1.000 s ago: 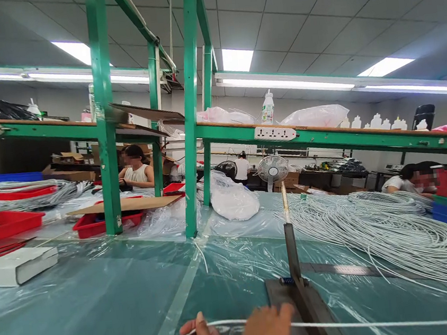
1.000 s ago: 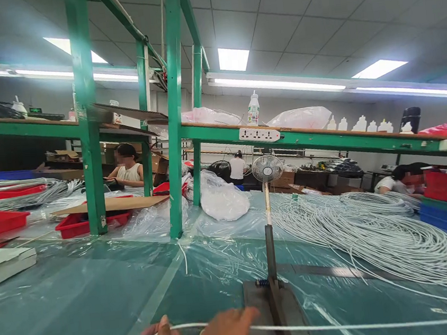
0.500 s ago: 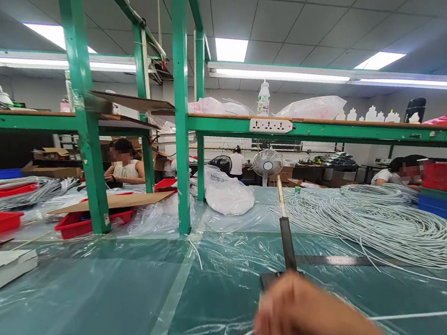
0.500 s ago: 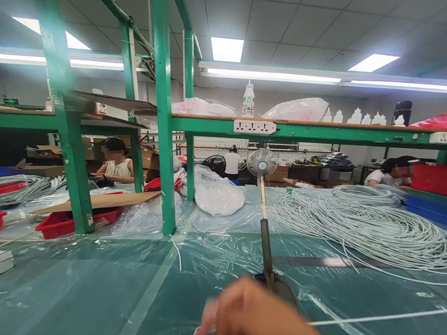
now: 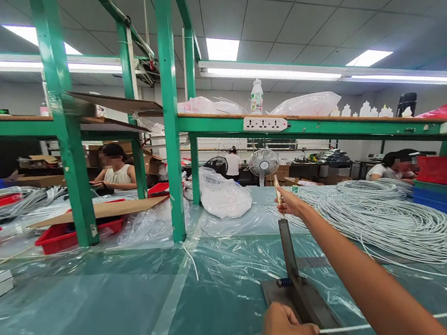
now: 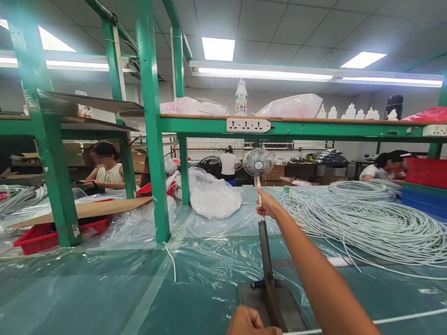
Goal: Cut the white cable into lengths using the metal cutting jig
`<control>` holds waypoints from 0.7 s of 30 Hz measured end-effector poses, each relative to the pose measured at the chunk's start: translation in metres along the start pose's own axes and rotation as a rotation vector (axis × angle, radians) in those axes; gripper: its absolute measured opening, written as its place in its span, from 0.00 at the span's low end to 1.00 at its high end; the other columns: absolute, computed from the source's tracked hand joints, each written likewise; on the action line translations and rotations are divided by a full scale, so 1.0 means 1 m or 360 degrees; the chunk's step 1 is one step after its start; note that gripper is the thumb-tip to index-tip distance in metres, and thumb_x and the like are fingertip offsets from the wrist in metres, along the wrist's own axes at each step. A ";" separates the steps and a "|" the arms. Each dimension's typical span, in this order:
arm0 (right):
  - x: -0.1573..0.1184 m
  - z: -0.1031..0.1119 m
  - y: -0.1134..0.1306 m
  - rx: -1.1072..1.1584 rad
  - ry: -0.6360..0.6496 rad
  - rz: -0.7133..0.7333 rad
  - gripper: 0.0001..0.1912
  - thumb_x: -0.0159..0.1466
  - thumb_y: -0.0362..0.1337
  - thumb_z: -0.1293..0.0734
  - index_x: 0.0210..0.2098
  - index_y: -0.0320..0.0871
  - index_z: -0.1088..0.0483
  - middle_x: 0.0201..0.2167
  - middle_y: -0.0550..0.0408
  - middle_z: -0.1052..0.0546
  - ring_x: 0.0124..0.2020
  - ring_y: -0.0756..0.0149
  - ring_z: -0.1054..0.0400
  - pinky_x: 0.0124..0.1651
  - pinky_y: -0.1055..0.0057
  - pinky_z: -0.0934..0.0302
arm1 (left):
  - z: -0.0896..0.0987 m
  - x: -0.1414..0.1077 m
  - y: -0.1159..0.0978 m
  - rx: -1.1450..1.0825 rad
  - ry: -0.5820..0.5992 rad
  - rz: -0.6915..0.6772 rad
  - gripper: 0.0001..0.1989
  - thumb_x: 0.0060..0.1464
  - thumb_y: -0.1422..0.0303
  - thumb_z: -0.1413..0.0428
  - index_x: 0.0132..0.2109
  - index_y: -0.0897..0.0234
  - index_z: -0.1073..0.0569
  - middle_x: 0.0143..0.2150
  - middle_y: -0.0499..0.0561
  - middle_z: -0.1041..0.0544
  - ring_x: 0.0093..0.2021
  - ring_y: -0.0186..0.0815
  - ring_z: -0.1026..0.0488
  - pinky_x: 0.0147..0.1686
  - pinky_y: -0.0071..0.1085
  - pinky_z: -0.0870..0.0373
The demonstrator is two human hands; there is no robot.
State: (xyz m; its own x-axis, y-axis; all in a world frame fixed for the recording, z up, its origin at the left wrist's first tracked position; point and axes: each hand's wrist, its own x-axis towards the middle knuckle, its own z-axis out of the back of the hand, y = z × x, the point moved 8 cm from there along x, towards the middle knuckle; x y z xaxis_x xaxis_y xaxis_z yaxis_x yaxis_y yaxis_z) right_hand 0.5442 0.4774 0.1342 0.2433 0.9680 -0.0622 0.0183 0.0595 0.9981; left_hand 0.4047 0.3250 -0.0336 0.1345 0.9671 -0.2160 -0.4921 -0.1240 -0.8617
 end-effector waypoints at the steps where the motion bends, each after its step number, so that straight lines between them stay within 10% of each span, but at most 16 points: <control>1: 0.000 -0.001 0.000 0.0003 -0.0010 -0.0018 0.18 0.63 0.47 0.44 0.39 0.37 0.37 0.28 0.57 0.34 0.22 0.75 0.40 0.24 0.75 0.41 | 0.001 -0.002 -0.002 0.0006 -0.0007 0.0010 0.19 0.29 0.65 0.38 0.17 0.63 0.44 0.17 0.42 0.44 0.22 0.29 0.44 0.23 0.28 0.54; 11: -0.091 0.041 0.033 0.0371 0.0221 0.0065 0.24 0.64 0.52 0.53 0.32 0.41 0.37 0.24 0.57 0.33 0.16 0.78 0.43 0.17 0.81 0.45 | 0.002 -0.009 -0.015 0.0038 -0.0028 -0.0034 0.17 0.32 0.67 0.40 0.16 0.63 0.44 0.16 0.42 0.43 0.22 0.29 0.44 0.23 0.28 0.54; 16: -0.196 0.076 -0.002 0.0313 0.0220 -0.0120 0.06 0.56 0.37 0.35 0.28 0.40 0.31 0.29 0.53 0.28 0.17 0.79 0.41 0.17 0.83 0.43 | 0.003 -0.010 -0.019 0.0068 -0.0027 -0.0076 0.17 0.32 0.67 0.40 0.15 0.63 0.43 0.15 0.42 0.43 0.20 0.29 0.45 0.23 0.28 0.54; 21: -0.275 0.092 -0.064 0.0253 0.0048 -0.0404 0.23 0.41 0.32 0.26 0.38 0.47 0.28 0.34 0.50 0.26 0.27 0.67 0.31 0.27 0.75 0.34 | 0.004 -0.012 -0.022 0.0079 -0.0033 -0.0116 0.16 0.33 0.68 0.40 0.15 0.64 0.43 0.15 0.41 0.44 0.20 0.28 0.45 0.23 0.28 0.55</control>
State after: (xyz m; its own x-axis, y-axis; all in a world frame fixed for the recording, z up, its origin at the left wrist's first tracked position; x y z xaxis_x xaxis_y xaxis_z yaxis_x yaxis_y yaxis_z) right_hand 0.5656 0.1844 0.0876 0.1829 0.9339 -0.3073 0.2271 0.2640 0.9374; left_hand 0.4104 0.3174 -0.0106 0.1541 0.9776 -0.1434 -0.5239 -0.0422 -0.8507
